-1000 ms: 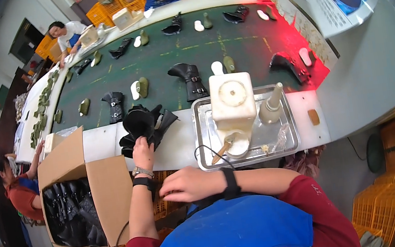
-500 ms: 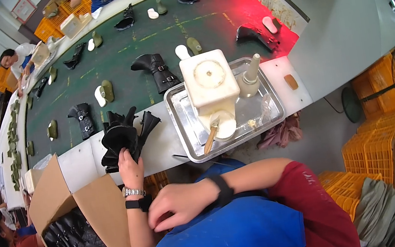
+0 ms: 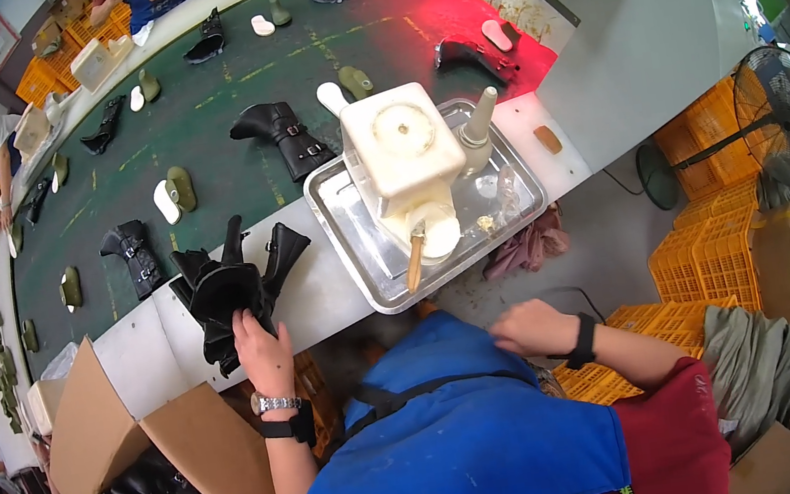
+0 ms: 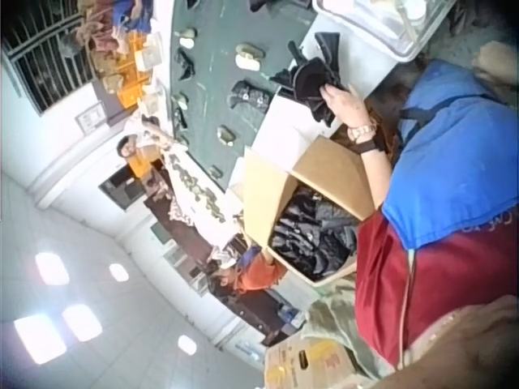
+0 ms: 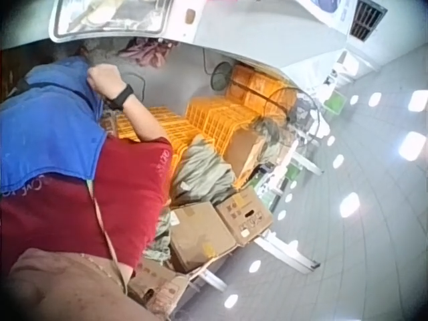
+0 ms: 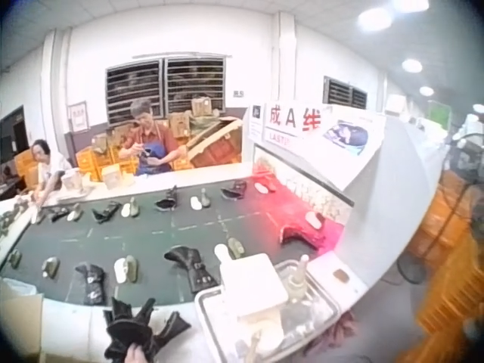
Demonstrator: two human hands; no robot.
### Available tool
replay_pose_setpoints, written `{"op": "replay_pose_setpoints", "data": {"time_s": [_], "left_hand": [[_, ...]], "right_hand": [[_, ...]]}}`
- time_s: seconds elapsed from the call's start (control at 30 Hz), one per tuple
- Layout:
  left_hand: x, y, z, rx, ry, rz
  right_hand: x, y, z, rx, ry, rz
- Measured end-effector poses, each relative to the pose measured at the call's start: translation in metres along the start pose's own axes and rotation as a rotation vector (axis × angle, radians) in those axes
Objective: Applying glue to the interior and exterior of black boots using a brush and a glue container on a factory assembly line.
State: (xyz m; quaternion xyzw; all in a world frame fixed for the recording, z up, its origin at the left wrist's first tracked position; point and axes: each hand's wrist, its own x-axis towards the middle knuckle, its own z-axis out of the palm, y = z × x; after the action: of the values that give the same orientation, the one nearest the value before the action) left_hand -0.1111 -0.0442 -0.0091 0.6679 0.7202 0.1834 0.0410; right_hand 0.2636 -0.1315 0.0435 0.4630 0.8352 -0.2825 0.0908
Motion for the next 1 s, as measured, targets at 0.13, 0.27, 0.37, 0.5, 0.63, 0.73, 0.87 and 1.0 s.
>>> {"op": "replay_pose_setpoints", "data": {"time_s": [0.13,0.27,0.37,0.5,0.63,0.73,0.87,1.0], "left_hand": [[-0.007,0.011,0.011,0.030,-0.029,0.015],[-0.030,0.027,0.027,0.069,-0.149,0.039],[-0.052,0.027,0.052,0.104,-0.176,0.098],[-0.056,0.017,0.069,0.122,-0.278,0.099],[-0.058,0.004,0.078,0.191,-0.178,0.194],[-0.054,0.005,0.066,0.082,-0.271,0.111],[-0.037,0.022,0.042,0.065,-0.409,0.076],[-0.024,0.028,-0.017,0.194,-0.441,0.170]], "right_hand": [[0.076,-0.041,-0.006,0.475,0.262,-0.223],[0.137,-0.064,-0.006,0.646,0.157,-0.190],[0.164,-0.067,-0.001,0.664,0.184,-0.225],[0.177,-0.082,-0.004,0.603,0.231,-0.203],[0.177,-0.110,-0.026,0.432,0.544,-0.282],[0.186,-0.126,-0.036,0.147,0.887,-0.356],[0.194,-0.118,-0.023,0.080,0.874,-0.235],[0.202,-0.109,-0.024,0.123,0.896,-0.180]]}}
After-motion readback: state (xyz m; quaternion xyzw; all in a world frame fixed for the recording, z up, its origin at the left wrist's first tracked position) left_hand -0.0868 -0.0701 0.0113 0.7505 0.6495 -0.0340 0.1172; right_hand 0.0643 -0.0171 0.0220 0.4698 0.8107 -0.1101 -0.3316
